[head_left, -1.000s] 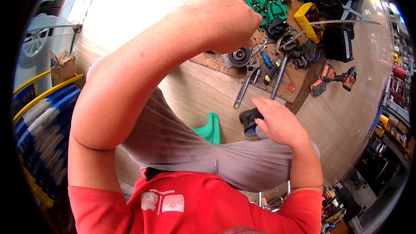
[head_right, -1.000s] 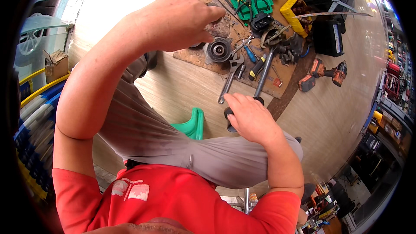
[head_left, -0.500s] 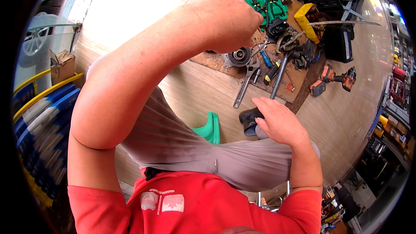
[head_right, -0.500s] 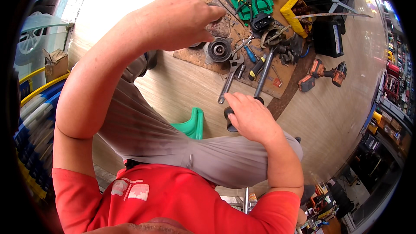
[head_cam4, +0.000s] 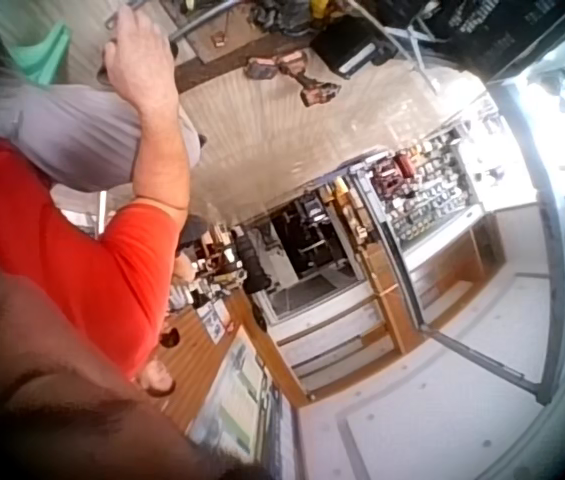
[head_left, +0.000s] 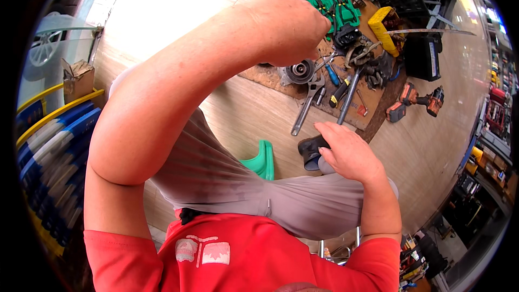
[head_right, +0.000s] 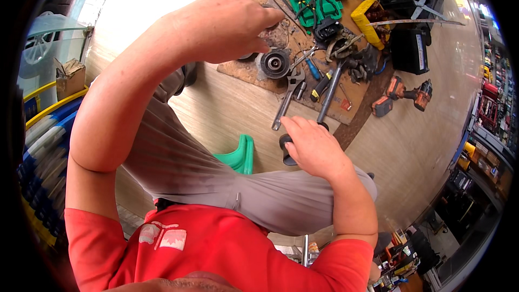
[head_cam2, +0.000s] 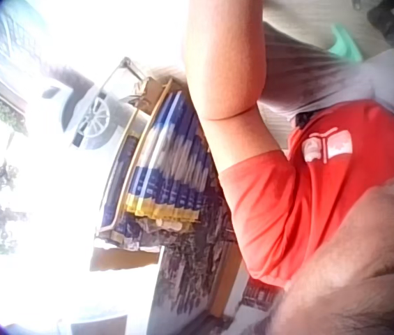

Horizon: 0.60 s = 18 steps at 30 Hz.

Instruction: The person uses an adjustable wrench to loosen a nut on a mechanical assembly and then handles and points to several components including a clutch-like circular part.

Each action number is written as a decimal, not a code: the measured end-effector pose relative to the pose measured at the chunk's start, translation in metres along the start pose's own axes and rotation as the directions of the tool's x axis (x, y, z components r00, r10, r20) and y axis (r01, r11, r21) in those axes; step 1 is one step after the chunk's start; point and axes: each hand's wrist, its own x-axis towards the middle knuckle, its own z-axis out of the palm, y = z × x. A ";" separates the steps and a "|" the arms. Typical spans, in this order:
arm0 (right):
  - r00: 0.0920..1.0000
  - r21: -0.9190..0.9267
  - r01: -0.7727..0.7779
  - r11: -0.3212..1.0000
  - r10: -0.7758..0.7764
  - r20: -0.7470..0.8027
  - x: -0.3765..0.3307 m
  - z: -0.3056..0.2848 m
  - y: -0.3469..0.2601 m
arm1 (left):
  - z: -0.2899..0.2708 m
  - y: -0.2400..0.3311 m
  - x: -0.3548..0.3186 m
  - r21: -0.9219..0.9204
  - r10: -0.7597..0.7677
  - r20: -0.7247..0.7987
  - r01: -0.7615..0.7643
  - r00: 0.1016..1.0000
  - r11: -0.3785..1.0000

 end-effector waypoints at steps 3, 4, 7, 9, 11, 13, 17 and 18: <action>0.999 -0.019 0.022 1.000 -0.022 -0.025 0.000 0.001 0.001 | 0.000 0.001 0.000 0.004 -0.012 0.010 0.012 1.000 1.000; 0.999 -0.022 0.023 1.000 -0.023 -0.028 0.000 0.001 0.001 | 0.000 0.001 0.000 0.003 -0.016 0.012 0.016 1.000 1.000; 0.999 0.018 -0.029 0.999 0.029 0.016 -0.001 0.000 0.000 | 0.001 0.001 0.000 0.001 -0.017 0.005 0.017 1.000 1.000; 0.999 0.019 -0.036 0.999 0.036 0.021 0.000 -0.001 -0.001 | 0.001 0.000 0.000 0.000 -0.013 0.003 0.013 1.000 1.000; 0.999 0.021 -0.042 0.999 0.042 0.024 0.000 -0.002 -0.002 | 0.001 0.000 0.001 -0.002 -0.006 0.005 0.006 1.000 1.000; 0.999 0.026 -0.042 0.999 0.042 0.022 -0.001 -0.002 -0.002 | 0.001 0.000 0.001 -0.001 -0.004 0.008 0.004 1.000 1.000; 0.999 -0.018 0.020 1.000 -0.021 -0.025 0.000 0.000 -0.001 | 0.001 0.000 0.001 0.006 -0.003 0.016 0.003 1.000 1.000; 0.999 -0.018 0.023 1.000 -0.023 -0.028 -0.001 0.001 0.000 | 0.001 0.000 0.001 0.006 -0.004 0.013 0.004 1.000 1.000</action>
